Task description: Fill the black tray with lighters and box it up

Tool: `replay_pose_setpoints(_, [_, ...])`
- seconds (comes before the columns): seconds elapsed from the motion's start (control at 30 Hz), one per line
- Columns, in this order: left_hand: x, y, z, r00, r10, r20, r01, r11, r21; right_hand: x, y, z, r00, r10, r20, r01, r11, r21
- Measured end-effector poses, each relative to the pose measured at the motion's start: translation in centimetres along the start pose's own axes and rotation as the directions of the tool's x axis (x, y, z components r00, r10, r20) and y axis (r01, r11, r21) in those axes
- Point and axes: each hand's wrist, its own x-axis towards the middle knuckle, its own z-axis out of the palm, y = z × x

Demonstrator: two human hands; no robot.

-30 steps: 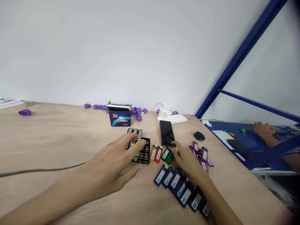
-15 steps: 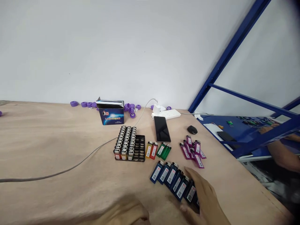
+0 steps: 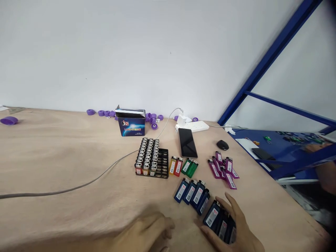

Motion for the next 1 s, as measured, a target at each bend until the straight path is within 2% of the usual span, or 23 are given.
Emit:
replay_pose_setpoints(0.07, [0.2, 0.1, 0.3, 0.993, -0.12, -0.023, 0.115, 0.982, -0.148, 0.1, -0.4, 0.1, 1.0, -0.023, -0.007, 0.023, 1.0, 0.021])
replay_pose_setpoints(0.13, [0.4, 0.4, 0.4, 0.981, -0.19, -0.03, 0.178, 0.954, -0.239, 0.2, -0.9, 0.5, 0.995, -0.101, -0.011, 0.101, 0.994, 0.034])
replay_pose_setpoints(0.23, [0.7, 0.7, 0.2, 0.974, -0.228, 0.007, 0.223, 0.942, -0.251, 0.3, -1.4, 1.2, 0.978, -0.209, -0.001, 0.209, 0.977, 0.033])
replay_pose_setpoints(0.3, [0.8, 0.9, -0.1, 0.97, -0.24, 0.045, 0.244, 0.946, -0.213, 0.3, -1.3, 1.4, 0.98, -0.197, 0.002, 0.197, 0.98, 0.01])
replay_pose_setpoints(0.43, [1.0, 1.2, -0.5, 0.971, -0.231, 0.067, 0.24, 0.95, -0.202, 0.2, -0.6, 1.2, 0.992, -0.122, 0.022, 0.123, 0.991, -0.043])
replay_pose_setpoints(0.63, [1.3, 0.9, -0.1, 0.986, -0.159, 0.05, 0.166, 0.966, -0.196, 0.2, 0.2, 0.8, 0.977, -0.212, 0.028, 0.213, 0.976, -0.048])
replay_pose_setpoints(0.77, [1.3, 0.5, 0.1, 0.993, -0.115, 0.021, 0.117, 0.976, -0.181, 0.4, 0.1, 0.5, 0.978, -0.208, 0.018, 0.209, 0.977, -0.03])
replay_pose_setpoints(1.0, [1.3, 0.4, 0.0, 0.99, -0.138, 0.027, 0.141, 0.965, -0.219, 0.4, -0.8, -0.5, 0.985, -0.17, 0.023, 0.17, 0.985, -0.009])
